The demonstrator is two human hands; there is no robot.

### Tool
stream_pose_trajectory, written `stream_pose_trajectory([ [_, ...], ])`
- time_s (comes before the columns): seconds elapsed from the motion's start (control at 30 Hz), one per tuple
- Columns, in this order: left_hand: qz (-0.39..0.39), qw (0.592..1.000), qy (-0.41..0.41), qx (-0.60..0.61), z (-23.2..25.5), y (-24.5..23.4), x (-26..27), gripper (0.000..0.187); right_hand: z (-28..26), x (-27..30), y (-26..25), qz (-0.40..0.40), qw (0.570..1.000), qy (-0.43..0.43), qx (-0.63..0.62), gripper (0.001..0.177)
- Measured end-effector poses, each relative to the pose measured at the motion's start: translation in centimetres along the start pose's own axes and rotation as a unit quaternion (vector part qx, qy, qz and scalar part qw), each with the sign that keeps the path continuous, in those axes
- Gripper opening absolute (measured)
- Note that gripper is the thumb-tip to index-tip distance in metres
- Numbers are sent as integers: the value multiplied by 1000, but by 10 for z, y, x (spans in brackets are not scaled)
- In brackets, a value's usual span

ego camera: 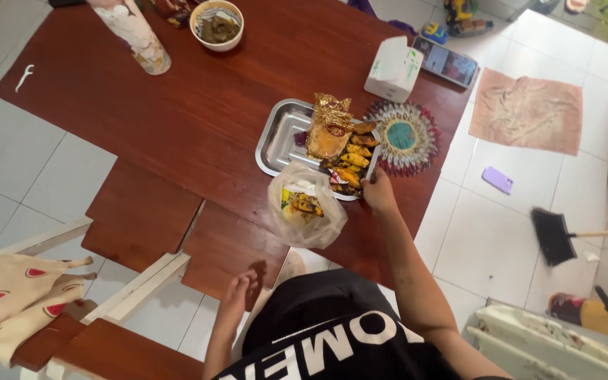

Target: Clearing food scraps from a plate into a bag, taking dirty dishes to the sink, and wiping the table surface.

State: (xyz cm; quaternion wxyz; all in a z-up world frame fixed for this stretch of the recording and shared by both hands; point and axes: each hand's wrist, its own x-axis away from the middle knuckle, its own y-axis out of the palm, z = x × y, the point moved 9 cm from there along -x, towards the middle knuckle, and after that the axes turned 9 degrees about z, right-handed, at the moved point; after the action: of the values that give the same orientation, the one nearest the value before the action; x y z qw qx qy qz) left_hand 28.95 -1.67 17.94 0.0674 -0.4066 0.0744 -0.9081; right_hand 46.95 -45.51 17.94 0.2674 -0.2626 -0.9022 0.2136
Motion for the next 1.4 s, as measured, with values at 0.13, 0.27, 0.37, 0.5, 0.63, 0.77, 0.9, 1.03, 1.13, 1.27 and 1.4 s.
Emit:
stream_pose_trajectory([
  [0.13, -8, 997, 73, 11, 18, -10, -25, 39, 21, -7, 2, 25, 999, -31, -5, 17],
  [0.27, -34, 996, 77, -7, 56, -9, -10, 40, 8, 5, -3, 32, 997, -33, -55, 32],
  [0.37, -2, 993, 104, -56, 79, -19, 0, 36, -5, 18, -20, 70, 994, -88, 8, 46],
  [0.5, 171, 930, 323, -45, 78, -74, -25, 27, -50, 52, -34, 73, 960, -252, 99, 35],
  [0.63, 329, 770, 546, -23, 93, -146, 30, 25, -67, 65, -23, 95, 899, -400, 151, 40],
  [0.77, 535, 670, 471, -208, 96, -192, 101, 21, -76, 72, 12, 18, 866, -439, 238, 36],
  [0.9, 648, 665, 253, -273, 27, -249, 102, 37, -81, 84, 19, 101, 803, -540, 233, 18],
  [1.03, 656, 688, 186, -251, -21, -269, 91, 54, -85, 83, 14, 89, 815, -531, 212, 17],
  [1.13, 616, 776, 134, -32, -70, -292, 62, 67, -104, 93, -8, 56, 861, -495, 106, 9],
  [1.27, 611, 781, 133, 3, -78, -317, 38, 45, -133, 124, -11, -23, 876, -476, 77, 11],
  [1.4, 618, 784, 22, 54, -87, -321, 30, 42, -134, 155, 38, -113, 818, -492, 277, 18],
])
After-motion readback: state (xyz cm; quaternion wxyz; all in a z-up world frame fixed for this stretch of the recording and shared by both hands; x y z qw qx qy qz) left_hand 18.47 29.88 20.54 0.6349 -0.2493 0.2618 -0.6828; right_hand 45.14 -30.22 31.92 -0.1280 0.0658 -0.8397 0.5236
